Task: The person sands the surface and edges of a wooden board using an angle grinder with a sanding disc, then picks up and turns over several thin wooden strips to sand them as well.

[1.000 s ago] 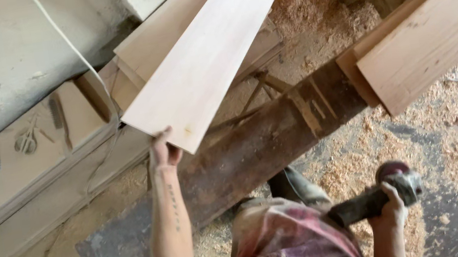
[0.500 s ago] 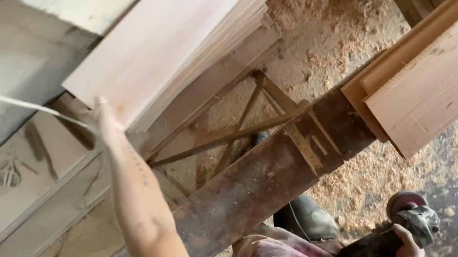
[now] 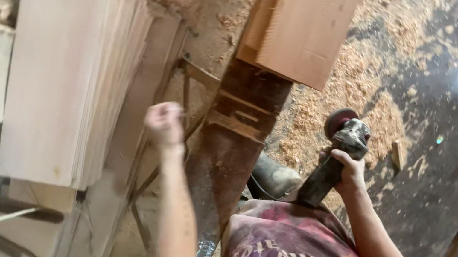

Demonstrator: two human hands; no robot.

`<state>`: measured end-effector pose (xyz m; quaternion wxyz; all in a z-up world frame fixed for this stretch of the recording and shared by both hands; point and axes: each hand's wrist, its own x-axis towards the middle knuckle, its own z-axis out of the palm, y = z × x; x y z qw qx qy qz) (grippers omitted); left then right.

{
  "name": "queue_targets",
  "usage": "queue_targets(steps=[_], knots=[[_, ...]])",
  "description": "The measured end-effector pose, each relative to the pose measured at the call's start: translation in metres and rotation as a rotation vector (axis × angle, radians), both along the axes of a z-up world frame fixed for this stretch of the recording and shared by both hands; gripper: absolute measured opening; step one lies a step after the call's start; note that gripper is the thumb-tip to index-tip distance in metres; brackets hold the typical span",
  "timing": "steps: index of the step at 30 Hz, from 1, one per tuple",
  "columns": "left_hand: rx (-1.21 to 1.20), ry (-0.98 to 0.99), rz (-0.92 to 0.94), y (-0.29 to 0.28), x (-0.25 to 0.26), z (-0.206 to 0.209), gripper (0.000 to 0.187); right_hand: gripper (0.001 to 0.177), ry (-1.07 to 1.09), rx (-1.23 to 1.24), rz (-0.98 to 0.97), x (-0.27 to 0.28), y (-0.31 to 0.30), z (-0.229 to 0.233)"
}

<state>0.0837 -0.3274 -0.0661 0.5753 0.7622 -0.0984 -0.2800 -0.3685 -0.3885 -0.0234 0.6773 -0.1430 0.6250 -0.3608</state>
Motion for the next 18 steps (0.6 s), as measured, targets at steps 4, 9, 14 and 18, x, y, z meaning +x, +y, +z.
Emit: queue_targets(steps=[4, 9, 14, 18], knots=[[0.035, 0.686, -0.27, -0.096, -0.142, -0.004, 0.03, 0.04, -0.003, -0.071, -0.057, -0.003, 0.015, 0.02], [-0.04, 0.844, -0.102, -0.179, -0.204, -0.04, 0.043, 0.035, -0.016, -0.064, -0.194, -0.03, 0.044, 0.022], [-0.119, 0.621, -0.063, -0.185, -0.196, -0.064, 0.037, 0.037, -0.069, -0.076, -0.259, -0.051, 0.067, 0.01], [-0.124, 0.744, -0.067, -0.12, -0.176, -0.05, 0.032, 0.04, -0.075, -0.053, -0.257, -0.064, 0.087, 0.005]])
